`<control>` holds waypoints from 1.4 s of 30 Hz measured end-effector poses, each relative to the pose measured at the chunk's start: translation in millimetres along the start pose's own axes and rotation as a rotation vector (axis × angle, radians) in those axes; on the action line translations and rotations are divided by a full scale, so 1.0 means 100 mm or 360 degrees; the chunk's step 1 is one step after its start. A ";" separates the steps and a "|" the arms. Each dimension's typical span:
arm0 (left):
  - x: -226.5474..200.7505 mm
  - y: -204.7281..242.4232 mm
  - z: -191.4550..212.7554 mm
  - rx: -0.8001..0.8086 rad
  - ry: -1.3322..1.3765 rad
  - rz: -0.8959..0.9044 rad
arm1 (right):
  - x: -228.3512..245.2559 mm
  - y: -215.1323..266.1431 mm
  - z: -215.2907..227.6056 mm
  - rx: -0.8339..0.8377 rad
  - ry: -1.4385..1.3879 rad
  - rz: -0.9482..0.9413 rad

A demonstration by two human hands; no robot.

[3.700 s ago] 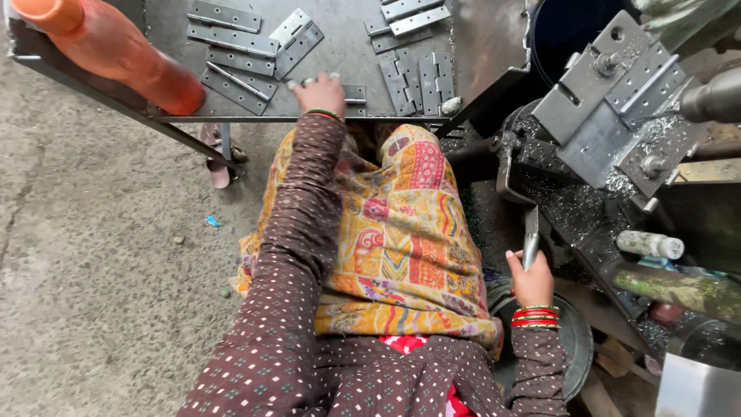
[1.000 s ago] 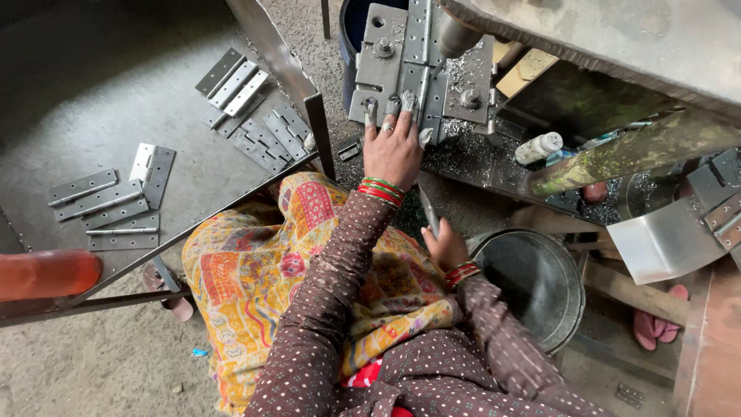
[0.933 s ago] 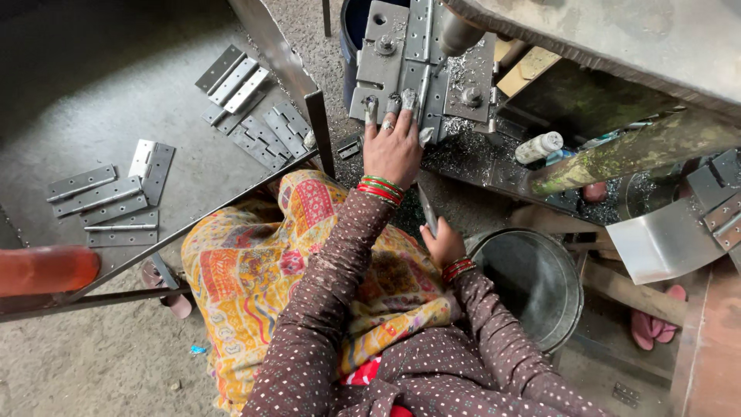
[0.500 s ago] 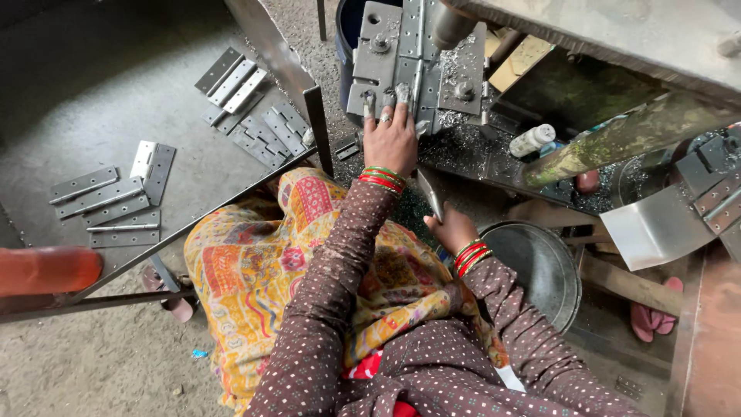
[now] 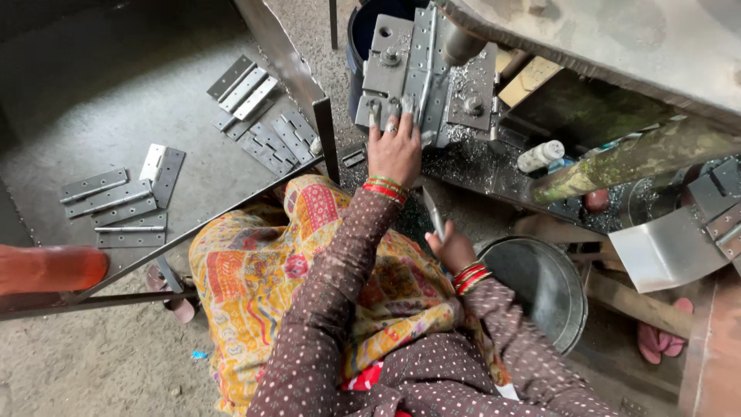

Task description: The person sits on the floor and operates a drill press to drill holes into metal hinge plates. They pick up each plate, position it under the drill, activate the machine, and then place the finished piece on a nearby metal table.

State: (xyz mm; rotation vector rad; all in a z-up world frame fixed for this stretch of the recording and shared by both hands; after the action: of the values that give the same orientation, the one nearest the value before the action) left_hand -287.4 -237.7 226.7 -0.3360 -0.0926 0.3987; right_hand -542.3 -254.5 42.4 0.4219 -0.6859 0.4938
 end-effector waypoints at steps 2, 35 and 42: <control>-0.04 -0.06 -0.10 0.0007 -0.0031 0.0032 | 0.07 0.06 0.17 0.0126 0.0072 -0.0026; -0.01 -0.50 -0.39 0.0061 0.0122 0.0016 | -0.04 0.04 -0.21 -0.0086 0.0004 -0.0126; 0.13 -0.79 -0.51 -0.0002 0.0156 0.0044 | 0.19 0.07 0.22 0.0200 0.0065 -0.0206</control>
State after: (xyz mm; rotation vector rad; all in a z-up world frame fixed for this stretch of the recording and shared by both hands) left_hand -238.7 -316.4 205.5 -0.3580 0.0073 0.4087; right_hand -544.3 -255.1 71.7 0.5693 -0.5859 0.4234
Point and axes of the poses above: each hand's wrist, its own y-axis away from the middle knuckle, its own z-axis out of the back of the hand, x = y × z, the point moved 1 cm from there along -y, towards the middle knuckle, and after that the axes turned 12 degrees about -y, right-handed, at the moved point
